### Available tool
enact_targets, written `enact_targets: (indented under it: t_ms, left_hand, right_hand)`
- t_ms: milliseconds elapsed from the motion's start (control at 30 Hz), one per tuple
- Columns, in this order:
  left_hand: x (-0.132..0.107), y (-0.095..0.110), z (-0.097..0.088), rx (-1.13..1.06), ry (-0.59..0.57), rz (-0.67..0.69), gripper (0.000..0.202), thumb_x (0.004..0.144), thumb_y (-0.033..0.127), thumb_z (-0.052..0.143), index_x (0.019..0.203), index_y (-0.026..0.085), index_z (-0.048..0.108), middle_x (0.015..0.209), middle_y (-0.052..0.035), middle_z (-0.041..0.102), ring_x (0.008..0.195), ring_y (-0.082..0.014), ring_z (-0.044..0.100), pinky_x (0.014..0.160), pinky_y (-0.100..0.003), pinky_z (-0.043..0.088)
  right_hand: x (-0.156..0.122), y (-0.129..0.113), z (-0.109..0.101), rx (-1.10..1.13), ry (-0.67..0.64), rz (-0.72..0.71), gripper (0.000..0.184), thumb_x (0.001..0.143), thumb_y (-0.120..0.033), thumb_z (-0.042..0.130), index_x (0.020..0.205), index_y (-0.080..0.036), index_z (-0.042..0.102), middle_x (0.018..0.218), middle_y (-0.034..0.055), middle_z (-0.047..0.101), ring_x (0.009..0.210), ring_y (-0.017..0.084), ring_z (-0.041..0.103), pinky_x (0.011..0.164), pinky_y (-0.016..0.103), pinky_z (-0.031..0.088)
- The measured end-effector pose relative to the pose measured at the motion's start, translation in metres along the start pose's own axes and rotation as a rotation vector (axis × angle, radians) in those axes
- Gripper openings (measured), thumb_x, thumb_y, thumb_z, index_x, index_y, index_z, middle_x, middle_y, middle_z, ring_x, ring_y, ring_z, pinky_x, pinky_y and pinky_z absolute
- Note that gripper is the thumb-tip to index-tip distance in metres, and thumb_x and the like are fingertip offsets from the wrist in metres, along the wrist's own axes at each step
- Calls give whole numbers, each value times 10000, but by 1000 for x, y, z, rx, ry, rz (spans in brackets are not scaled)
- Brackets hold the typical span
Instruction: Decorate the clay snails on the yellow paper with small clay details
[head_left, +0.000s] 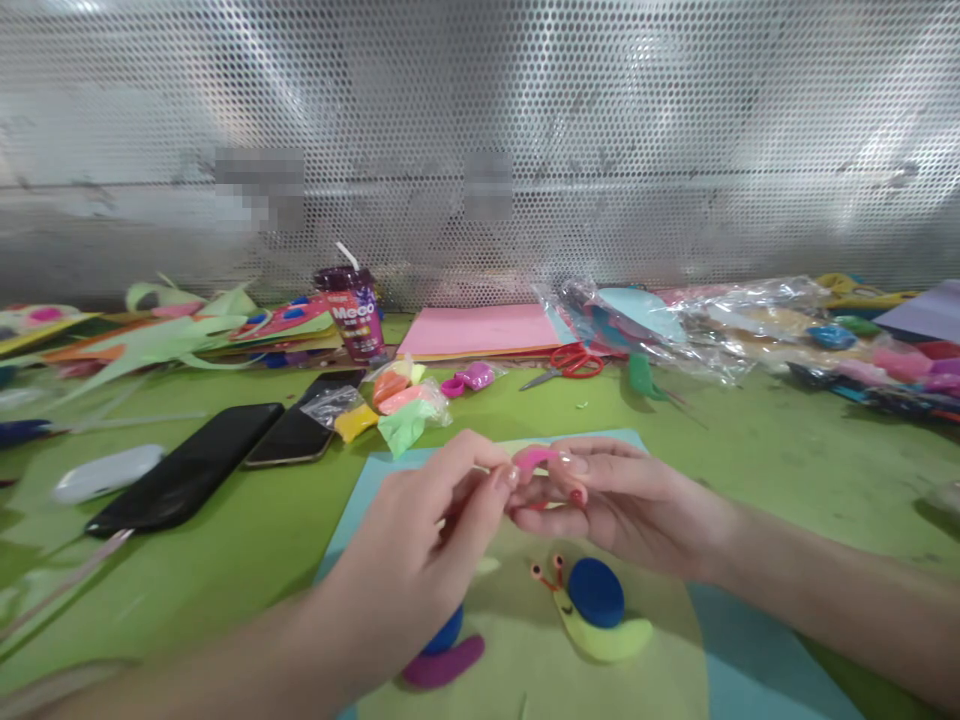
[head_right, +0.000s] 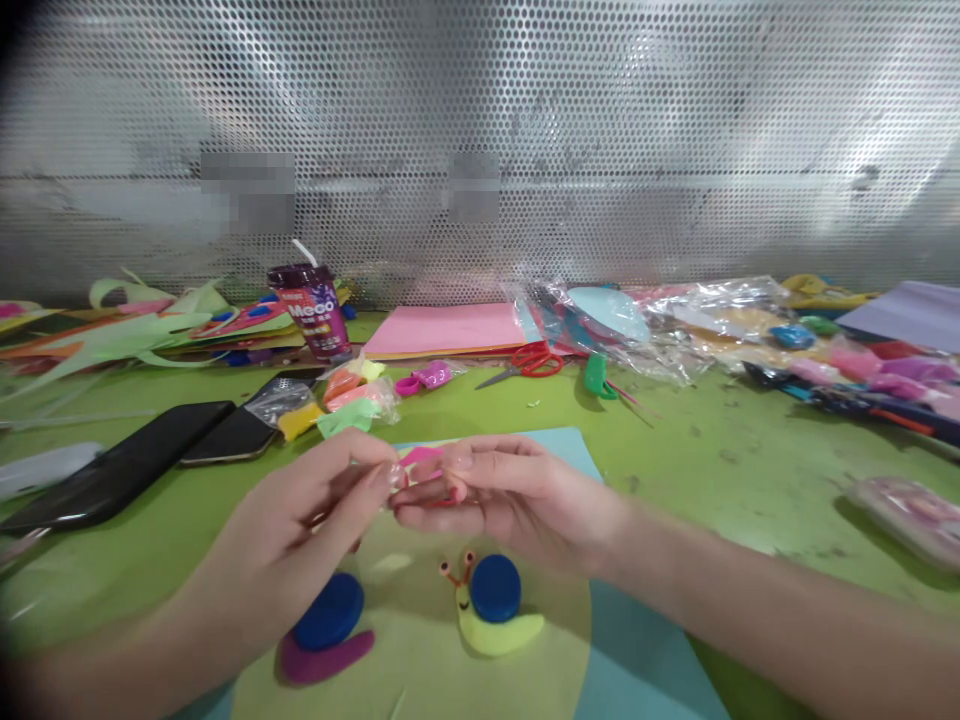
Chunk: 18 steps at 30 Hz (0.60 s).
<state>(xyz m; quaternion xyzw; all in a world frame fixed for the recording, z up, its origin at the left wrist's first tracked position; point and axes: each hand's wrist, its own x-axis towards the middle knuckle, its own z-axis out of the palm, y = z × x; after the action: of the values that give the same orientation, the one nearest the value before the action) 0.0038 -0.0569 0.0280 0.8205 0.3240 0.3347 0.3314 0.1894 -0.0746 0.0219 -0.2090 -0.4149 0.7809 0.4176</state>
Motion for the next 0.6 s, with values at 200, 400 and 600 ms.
enact_targets:
  t_ms: [200, 400, 600]
  left_hand:
    - [5, 0, 7, -516, -15, -249, 190, 823, 380, 490, 856, 203, 553, 412, 96, 278, 366, -42, 225, 341, -138, 193]
    - [2, -1, 7, -553, 18, -271, 181, 799, 355, 539, 846, 190, 596, 414, 90, 299, 370, -36, 243, 345, -136, 207]
    - [4, -1, 8, -622, -5, -319, 184, 805, 356, 543, 863, 192, 604, 419, 92, 329, 369, -27, 252, 347, -129, 213]
  right_hand:
    - [1, 5, 10, 14, 117, -26, 122, 838, -186, 559, 762, -111, 618, 830, 38, 626, 839, 115, 619, 909, 275, 437]
    - [2, 6, 12, -4, 126, -20, 154, 874, -165, 504, 838, -99, 638, 825, 52, 633, 809, 94, 620, 843, 226, 479]
    - [2, 6, 9, -12, 119, -20, 151, 877, -159, 501, 847, -114, 642, 852, 55, 646, 828, 95, 623, 842, 207, 479]
